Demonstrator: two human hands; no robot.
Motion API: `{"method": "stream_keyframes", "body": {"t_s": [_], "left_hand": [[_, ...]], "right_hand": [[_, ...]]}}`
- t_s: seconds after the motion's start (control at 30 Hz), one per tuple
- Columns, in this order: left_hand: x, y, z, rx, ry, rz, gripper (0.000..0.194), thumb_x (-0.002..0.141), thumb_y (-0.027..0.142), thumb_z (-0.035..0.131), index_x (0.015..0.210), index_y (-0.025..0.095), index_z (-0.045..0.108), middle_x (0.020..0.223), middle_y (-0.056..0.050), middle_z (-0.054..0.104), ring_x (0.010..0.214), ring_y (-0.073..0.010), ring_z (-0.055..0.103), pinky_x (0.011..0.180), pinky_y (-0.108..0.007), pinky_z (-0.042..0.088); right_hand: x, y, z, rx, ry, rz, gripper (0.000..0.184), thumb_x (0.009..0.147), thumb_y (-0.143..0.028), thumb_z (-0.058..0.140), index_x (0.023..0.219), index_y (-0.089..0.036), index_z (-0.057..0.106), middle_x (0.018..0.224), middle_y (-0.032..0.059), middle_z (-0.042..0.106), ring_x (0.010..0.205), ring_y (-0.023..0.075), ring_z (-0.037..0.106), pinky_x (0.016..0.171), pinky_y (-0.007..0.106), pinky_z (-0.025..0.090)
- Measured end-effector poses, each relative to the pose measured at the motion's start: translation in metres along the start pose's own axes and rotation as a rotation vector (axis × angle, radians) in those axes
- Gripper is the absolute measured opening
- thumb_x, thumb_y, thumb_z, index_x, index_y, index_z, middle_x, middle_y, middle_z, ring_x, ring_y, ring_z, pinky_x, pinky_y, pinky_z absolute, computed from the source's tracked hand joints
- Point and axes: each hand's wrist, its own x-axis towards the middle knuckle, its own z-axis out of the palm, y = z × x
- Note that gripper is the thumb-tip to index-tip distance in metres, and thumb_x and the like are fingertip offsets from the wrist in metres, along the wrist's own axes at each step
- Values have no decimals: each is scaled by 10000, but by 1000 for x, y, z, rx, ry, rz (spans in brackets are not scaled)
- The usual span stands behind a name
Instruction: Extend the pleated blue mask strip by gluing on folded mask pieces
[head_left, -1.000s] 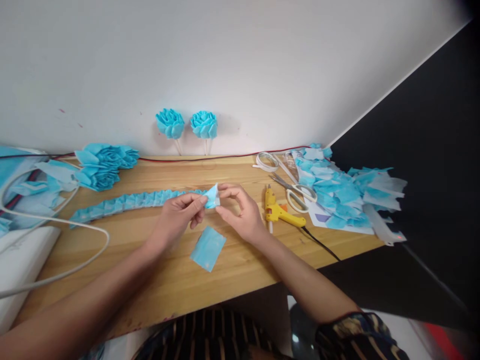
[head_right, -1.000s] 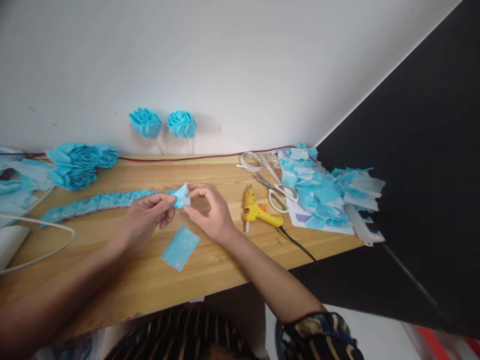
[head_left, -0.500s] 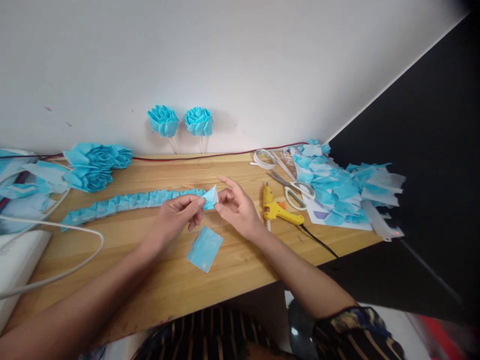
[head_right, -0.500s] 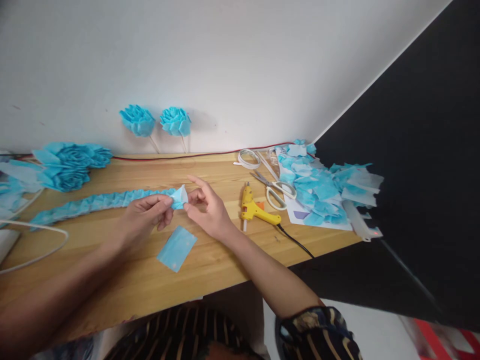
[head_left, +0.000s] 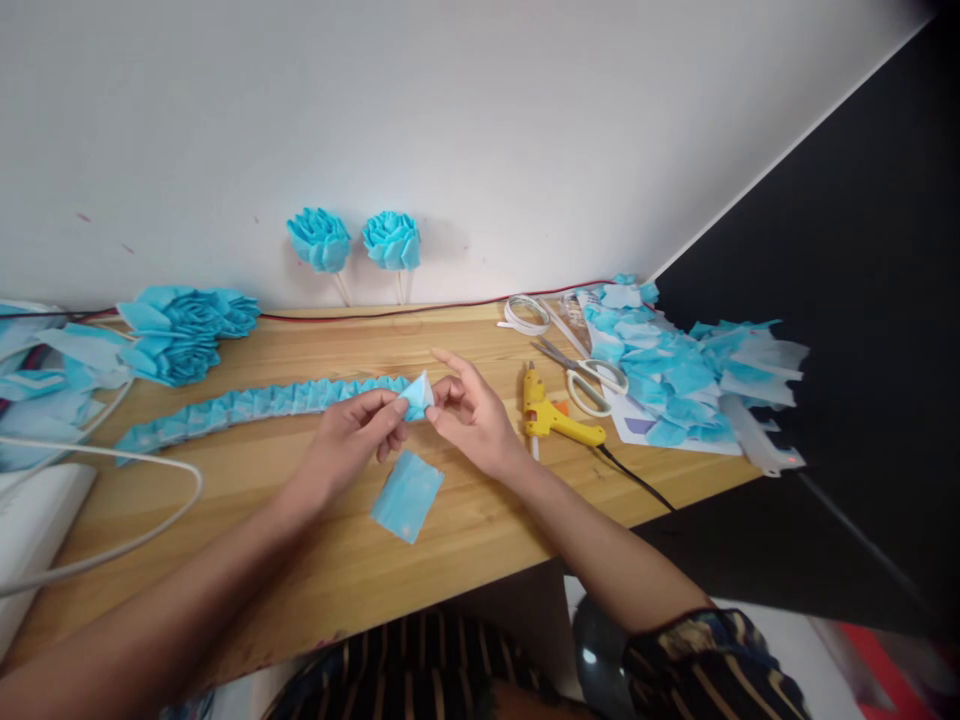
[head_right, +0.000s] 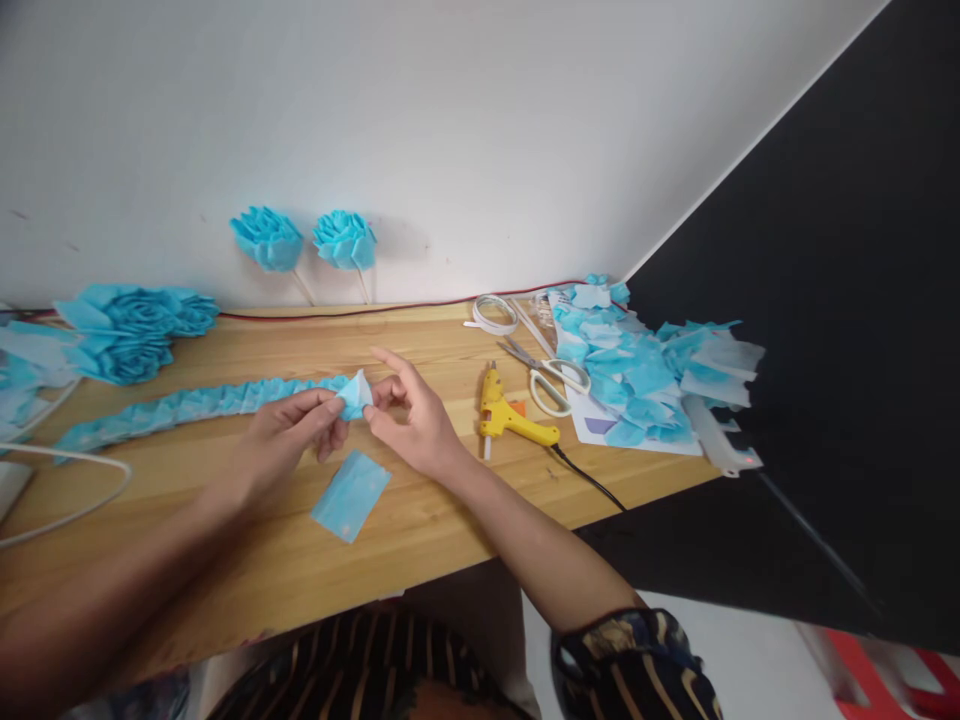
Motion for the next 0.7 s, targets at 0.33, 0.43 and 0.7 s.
{"method": "stream_keyframes", "body": {"t_s": [0.33,0.43,0.7], "left_hand": [[0,-3,2,80,84,17,312,846,388,576,609,187,556,532,35,519,450,-77,418,468,-222,350],[0,-3,2,107,98,37,318,849,380,565,597,186,547,524,37,510,454,-77,412,470,-220,345],[-2,-9,2,194,99,95,303,869,351,546,615,186,561,545,40,511,488,-85,417,498,-231,339]], "right_hand": [[1,4,0,53,-63,3,638,830,-252,614,1424,-244,382,881,-9,604,801,140,581,826,325,494],[1,4,0,56,-65,6,641,828,-265,627,1421,-242,385,882,-10,605,805,138,579,818,319,489],[2,2,1,108,-61,2,621,819,-224,626,1401,-244,411,829,-30,561,747,121,537,757,294,458]]}}
